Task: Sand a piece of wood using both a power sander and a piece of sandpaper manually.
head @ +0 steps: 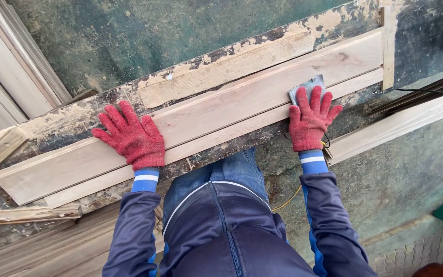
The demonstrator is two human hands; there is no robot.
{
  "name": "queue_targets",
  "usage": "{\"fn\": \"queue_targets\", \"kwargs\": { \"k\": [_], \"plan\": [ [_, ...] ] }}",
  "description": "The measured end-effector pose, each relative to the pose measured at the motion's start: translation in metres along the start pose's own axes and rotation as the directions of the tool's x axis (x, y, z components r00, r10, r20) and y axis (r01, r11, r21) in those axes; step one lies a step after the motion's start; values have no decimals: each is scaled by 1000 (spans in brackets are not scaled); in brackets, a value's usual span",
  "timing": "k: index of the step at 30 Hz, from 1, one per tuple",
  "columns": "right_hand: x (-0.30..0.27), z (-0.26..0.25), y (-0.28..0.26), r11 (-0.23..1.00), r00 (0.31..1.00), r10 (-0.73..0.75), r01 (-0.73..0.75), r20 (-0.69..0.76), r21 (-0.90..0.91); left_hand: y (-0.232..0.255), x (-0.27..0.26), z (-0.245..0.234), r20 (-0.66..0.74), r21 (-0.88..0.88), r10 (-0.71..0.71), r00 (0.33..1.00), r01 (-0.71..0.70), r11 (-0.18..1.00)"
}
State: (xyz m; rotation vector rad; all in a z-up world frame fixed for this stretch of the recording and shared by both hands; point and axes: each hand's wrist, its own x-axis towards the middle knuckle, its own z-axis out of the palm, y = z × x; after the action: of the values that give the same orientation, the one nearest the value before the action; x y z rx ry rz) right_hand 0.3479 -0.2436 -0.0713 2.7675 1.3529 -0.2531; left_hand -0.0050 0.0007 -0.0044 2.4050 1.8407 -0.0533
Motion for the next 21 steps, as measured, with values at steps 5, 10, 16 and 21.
{"fn": "queue_targets", "kwargs": {
  "k": [5,10,16,21],
  "plan": [
    [-49,-21,-87,945,957,-276,288,-92,153,1,-2,-2,0,6,-7,1000,7,1000],
    [8,-5,1,997,993,-67,63,-99,-46,2,-2,-1,10,10,-18,1000,18,1000],
    [-28,8,-119,957,970,-227,239,-92,163,4,3,0,20,6,-25,999,25,1000],
    [-18,8,-113,819,845,-523,535,-115,205,-2,-2,7,5,45,-48,999,48,998]
  ]
}}
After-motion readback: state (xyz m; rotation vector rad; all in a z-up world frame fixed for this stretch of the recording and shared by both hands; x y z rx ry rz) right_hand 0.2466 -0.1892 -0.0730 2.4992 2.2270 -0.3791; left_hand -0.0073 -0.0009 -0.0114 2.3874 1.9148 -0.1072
